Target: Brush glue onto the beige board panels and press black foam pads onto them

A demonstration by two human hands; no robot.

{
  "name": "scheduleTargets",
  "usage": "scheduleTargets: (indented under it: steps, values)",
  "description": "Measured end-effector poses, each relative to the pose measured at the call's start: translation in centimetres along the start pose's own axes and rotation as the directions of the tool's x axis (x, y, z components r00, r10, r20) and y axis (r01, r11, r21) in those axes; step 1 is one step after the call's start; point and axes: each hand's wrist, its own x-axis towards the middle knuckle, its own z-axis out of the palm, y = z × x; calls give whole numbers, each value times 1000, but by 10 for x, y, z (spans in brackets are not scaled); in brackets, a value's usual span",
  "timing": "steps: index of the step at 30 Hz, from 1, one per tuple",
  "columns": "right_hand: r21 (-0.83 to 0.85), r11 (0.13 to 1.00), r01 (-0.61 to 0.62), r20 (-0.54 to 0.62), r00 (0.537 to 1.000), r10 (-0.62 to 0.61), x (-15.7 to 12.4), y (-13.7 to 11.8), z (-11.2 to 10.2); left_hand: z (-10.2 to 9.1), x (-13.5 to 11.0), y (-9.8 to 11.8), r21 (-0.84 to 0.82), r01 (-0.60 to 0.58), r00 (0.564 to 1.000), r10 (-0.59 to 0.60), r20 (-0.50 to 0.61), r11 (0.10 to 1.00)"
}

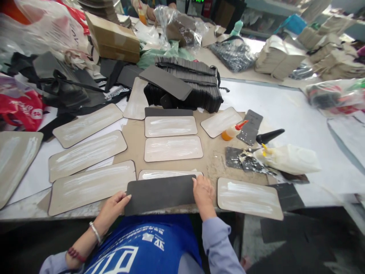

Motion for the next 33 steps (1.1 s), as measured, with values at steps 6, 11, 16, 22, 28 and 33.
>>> scheduleTargets:
  steps: [6, 11, 16, 22, 28, 33]
  values:
    - [-12, 999, -49, 26, 998, 49, 4, -12, 11, -10, -7, 13, -56, -38, 998, 36, -47, 998]
    - [57, 997, -49, -23, 998, 50, 1, 4, 23, -23, -4, 27, -8, -87, 995, 87, -49, 996]
    - [97, 992, 76, -193, 980, -56, -7, 26, 39, -25, 4, 29, 193, -81, 991, 99, -85, 978]
    - [44, 995, 88, -121, 989, -82, -8, 27, 38, -39, 10, 30, 390, -29, 983, 98, -157, 920]
    - [104, 994, 22, -134, 991, -8, -11, 24, 25, -64, -13, 67, 116, -66, 998, 65, 19, 991]
    - [349, 911, 221, -380, 922, -78, -19, 14, -18, -72, -46, 113, 159, -308, 950, 295, 99, 938]
